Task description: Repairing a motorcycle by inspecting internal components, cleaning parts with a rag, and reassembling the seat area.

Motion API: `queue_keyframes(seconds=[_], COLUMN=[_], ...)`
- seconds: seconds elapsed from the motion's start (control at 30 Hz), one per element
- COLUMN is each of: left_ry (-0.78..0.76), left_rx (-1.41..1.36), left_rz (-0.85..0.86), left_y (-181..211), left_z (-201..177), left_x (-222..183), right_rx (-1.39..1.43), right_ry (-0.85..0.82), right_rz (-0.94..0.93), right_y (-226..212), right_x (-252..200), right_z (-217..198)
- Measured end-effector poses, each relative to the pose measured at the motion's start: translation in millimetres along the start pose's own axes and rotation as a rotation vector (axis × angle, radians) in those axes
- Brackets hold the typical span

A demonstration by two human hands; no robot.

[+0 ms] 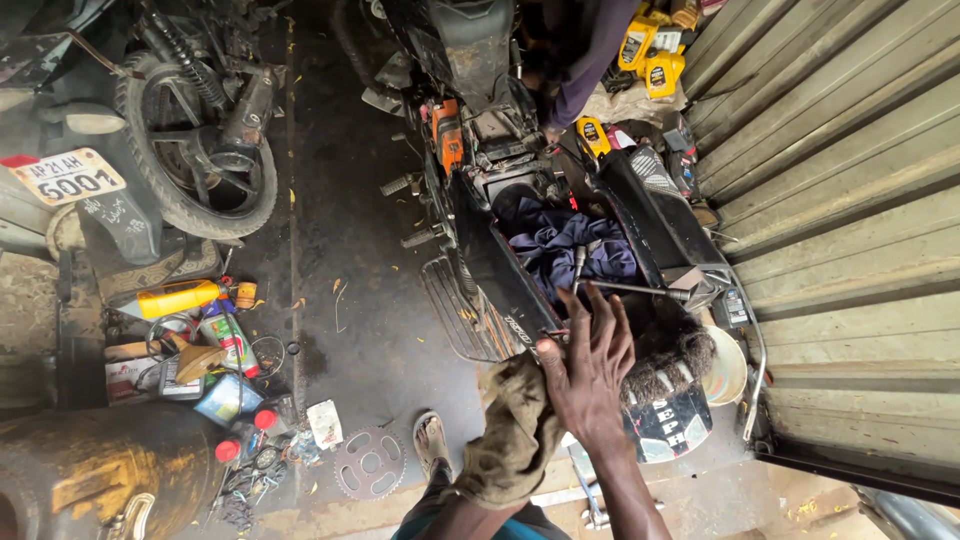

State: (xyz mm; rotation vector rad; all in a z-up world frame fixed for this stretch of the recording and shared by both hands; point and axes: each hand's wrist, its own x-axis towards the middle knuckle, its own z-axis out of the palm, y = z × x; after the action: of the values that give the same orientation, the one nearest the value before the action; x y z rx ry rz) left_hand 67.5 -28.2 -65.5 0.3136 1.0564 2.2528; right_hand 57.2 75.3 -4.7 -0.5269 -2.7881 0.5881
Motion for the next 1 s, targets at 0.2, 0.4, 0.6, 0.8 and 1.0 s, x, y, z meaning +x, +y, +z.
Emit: queue_keyframes(seconds=[0.2,0.4,0.6,0.8,1.0], left_ry=[0.035,0.015,0.192,0.015,0.095], left_rx=[-0.331,-0.657,-0.749,0.245,0.863], left_rz=[-0.052,-0.108,-0.307,0.145,0.245], left_y=[23,-33,2,36,27], left_z=[0,-18,4,8,7], left_x=[-3,-16,-15,-3,-2], right_rx=[-0.02,-0.021,0.026,0.003,0.057], right_ry=[-0.001,0.024,0.006,0.017,0.004], right_rz=[-0.07,-0.049,0.009,-0.034,-0.028], right_y=[0,5,7,15,5], right_x=[-9,-4,-6,-13,-11], right_z=[10,3,2,18,8])
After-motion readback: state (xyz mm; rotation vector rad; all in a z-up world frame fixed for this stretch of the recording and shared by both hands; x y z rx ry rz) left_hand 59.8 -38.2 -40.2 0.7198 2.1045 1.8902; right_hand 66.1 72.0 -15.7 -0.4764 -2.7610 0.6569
